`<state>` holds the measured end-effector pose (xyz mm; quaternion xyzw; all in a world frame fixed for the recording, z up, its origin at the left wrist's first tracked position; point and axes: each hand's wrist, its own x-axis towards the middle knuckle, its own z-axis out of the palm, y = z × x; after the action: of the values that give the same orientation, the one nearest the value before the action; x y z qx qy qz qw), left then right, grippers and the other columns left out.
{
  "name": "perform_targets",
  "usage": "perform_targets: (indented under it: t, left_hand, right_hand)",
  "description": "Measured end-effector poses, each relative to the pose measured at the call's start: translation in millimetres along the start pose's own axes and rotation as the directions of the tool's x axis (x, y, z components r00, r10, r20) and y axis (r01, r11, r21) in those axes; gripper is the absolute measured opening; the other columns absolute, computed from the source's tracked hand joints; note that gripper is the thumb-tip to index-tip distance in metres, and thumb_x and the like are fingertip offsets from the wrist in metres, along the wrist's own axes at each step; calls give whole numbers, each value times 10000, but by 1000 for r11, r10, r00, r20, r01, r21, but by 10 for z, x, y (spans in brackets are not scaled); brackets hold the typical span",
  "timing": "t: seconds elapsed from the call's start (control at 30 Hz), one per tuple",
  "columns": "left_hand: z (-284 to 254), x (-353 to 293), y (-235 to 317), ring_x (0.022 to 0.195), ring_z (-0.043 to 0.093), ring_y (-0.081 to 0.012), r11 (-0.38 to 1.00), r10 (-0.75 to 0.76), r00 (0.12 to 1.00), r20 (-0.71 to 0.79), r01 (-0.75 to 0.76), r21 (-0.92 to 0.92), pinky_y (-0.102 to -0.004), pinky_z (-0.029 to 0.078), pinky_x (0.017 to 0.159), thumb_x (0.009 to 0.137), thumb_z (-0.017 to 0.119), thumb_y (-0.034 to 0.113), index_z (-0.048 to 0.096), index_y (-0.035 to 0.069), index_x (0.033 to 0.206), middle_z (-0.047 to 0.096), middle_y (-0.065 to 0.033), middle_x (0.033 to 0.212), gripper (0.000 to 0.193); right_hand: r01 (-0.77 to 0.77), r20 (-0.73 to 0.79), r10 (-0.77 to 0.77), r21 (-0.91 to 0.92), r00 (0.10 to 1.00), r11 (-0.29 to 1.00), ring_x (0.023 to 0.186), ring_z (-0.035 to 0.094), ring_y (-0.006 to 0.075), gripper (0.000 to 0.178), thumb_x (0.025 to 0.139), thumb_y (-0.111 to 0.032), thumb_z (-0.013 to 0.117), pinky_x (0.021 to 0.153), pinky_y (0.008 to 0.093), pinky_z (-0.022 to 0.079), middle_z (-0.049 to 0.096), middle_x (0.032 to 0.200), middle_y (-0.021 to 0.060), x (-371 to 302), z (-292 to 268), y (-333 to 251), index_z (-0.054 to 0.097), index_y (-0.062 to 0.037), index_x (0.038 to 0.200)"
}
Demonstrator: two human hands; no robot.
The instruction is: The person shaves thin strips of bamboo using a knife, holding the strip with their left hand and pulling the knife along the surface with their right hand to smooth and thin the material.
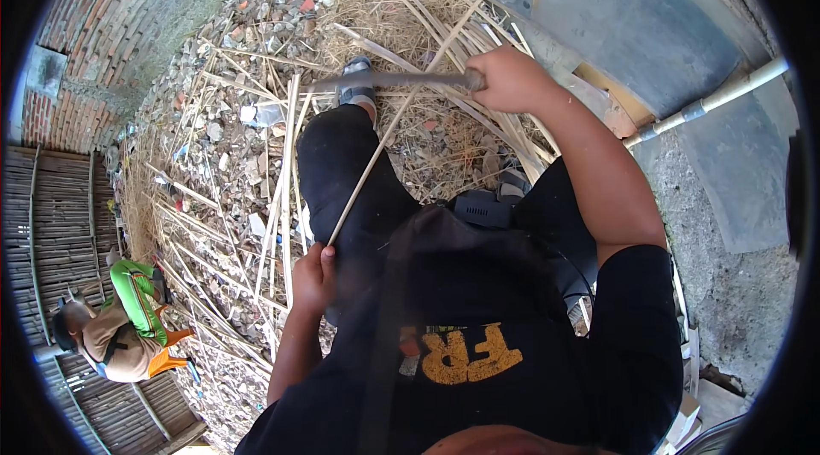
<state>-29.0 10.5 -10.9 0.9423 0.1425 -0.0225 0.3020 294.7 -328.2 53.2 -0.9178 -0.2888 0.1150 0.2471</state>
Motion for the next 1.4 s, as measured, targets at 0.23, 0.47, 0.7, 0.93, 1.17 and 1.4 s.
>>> perform_targets:
  t: [0.23, 0.47, 0.7, 0.93, 1.17, 1.4]
  left_hand:
    - [37, 50, 129, 675, 581, -508, 995, 28, 997, -71, -21, 96, -563, 417, 599, 1060, 468, 408, 518, 22, 806, 577, -265, 666, 465]
    - [-64, 32, 77, 679, 577, -501, 998, 23, 999, 28, -25, 51, -541, 418, 593, 1058, 481, 392, 506, 12, 806, 566, -271, 666, 458]
    - [43, 48, 117, 658, 562, -494, 997, 57, 997, -59, -54, 46, -516, 411, 582, 1057, 492, 360, 505, 9, 802, 561, -266, 665, 434]
    - [-52, 50, 56, 646, 557, -488, 998, 7, 999, 43, -4, -64, -506, 414, 584, 1059, 491, 367, 505, 6, 803, 554, -254, 653, 443]
    - [4, 66, 88, 620, 561, -473, 996, 91, 995, -46, -92, -7, -503, 411, 563, 1059, 494, 370, 502, 7, 797, 548, -245, 641, 448]
    - [-89, 61, 35, 593, 532, -465, 996, 64, 997, 43, -61, -62, -482, 396, 550, 1066, 483, 370, 489, 5, 785, 517, -238, 614, 460]
  right_hand:
    - [-74, -152, 85, 82, 985, 994, 771, 671, 338, 272, 773, -231, 724, 699, 441, 515, 681, 801, 186, 192, 26, 597, 703, -35, 960]
    - [-2, 10, 3, -58, 1000, 998, 751, 653, 355, 203, 754, -212, 732, 677, 467, 500, 650, 746, 152, -6, 90, 34, 657, -56, 861]
    - [-100, -115, 115, 132, 987, 986, 675, 629, 257, 309, 804, -248, 755, 652, 401, 489, 659, 740, 128, 141, -8, 454, 708, -28, 1016]
    - [23, -56, -19, 82, 998, 996, 670, 623, 259, 281, 789, -232, 756, 654, 411, 491, 642, 717, 137, 46, 57, 104, 694, -15, 956]
    - [-99, -112, 107, 69, 988, 993, 889, 686, 366, 310, 778, -239, 705, 793, 443, 539, 702, 907, 216, 226, 91, 658, 705, -13, 990]
    - [32, -28, -33, -35, 999, 999, 721, 652, 311, 219, 783, -211, 746, 683, 427, 501, 672, 753, 146, 5, 19, 48, 677, -33, 891]
